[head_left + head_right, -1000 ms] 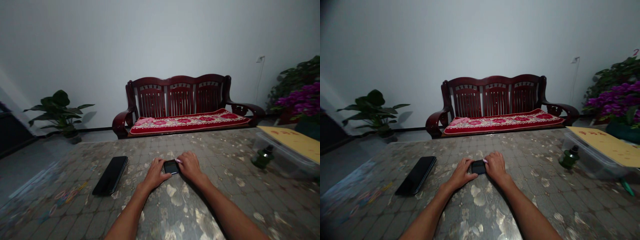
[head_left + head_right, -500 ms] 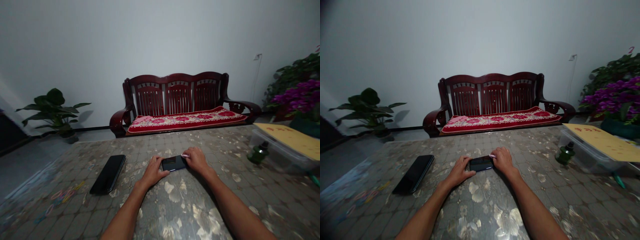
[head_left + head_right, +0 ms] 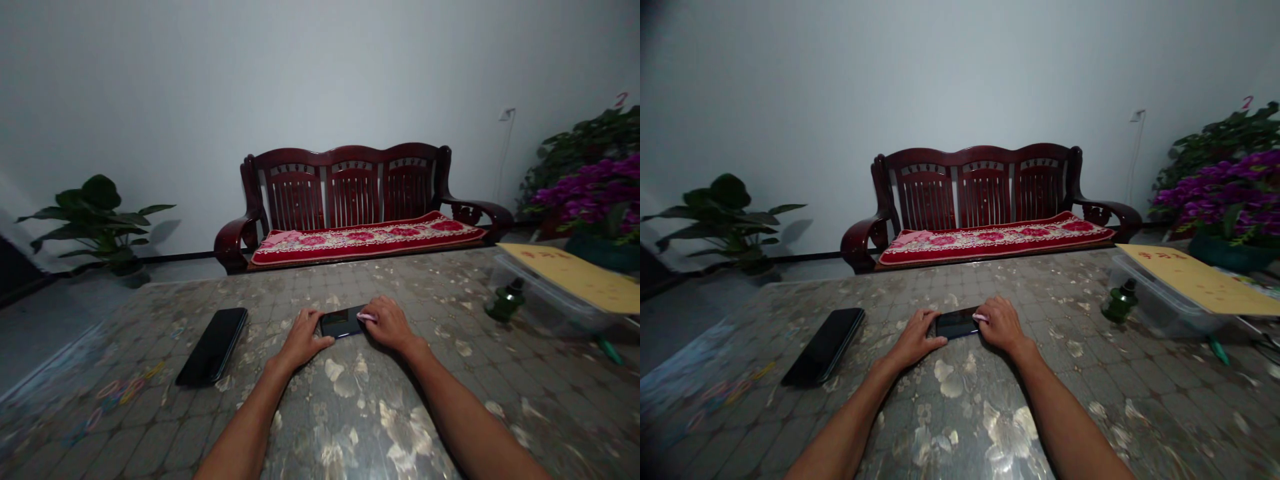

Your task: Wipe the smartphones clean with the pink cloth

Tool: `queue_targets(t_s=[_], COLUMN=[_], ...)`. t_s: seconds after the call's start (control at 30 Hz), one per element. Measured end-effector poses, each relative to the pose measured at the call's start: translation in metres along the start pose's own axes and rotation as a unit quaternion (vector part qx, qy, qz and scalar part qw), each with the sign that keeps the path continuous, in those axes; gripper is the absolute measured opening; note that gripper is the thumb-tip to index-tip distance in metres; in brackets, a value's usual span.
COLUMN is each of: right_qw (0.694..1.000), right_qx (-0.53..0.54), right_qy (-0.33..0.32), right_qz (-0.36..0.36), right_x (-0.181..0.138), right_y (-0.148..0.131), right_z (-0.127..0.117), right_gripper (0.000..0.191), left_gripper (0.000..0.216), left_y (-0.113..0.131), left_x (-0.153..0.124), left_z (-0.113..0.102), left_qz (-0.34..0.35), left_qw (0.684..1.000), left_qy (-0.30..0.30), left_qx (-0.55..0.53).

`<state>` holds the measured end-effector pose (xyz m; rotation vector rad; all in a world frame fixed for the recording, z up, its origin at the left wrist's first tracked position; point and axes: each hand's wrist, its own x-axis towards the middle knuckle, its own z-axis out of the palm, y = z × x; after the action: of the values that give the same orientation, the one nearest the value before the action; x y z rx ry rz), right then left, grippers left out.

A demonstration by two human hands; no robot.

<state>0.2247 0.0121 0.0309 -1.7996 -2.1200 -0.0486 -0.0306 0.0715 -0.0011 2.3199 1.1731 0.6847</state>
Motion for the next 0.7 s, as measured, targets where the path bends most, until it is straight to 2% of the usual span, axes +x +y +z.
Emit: queue_targets(t_s=[0.1,0.23,0.3,0.5,0.6,0.7], right_qw=[1.000,0.997,0.996,0.998,0.991,0.965], right_qx=[0.011,-0.011,-0.016,0.036,0.090,0.177], right_qy=[0.018,0.052,0.055,0.044,0.095,0.176], right_qz=[-0.008,0.055,0.065,-0.018,0.012,0.083], right_x=[-0.004,-0.003,-0.003,-0.003,0.001,0.008], right_y=[-0.002,-0.005,-0.007,-0.020,-0.015,-0.002], right_z=[0.002,0.006,0.006,0.013,0.022,0.033], right_gripper=[0.019,0.021,0.021,0.019,0.019,0.021], left_gripper=[0.054,0.054,0.054,0.054,0.054,0.057], left_y=[0.000,-0.001,-0.002,-0.004,-0.002,0.001], left_x=[0.000,0.001,0.001,0.003,0.003,0.003], left_z=[0.000,0.002,0.003,0.002,0.000,-0.002], left_qz=[0.001,0.002,0.003,0.003,-0.003,-0.020], left_qw=[1.000,1.000,1.000,1.000,1.000,0.999], left_qy=[-0.002,0.000,0.002,-0.012,-0.019,-0.035], left_qx=[0.001,0.006,0.006,0.012,0.024,0.034])
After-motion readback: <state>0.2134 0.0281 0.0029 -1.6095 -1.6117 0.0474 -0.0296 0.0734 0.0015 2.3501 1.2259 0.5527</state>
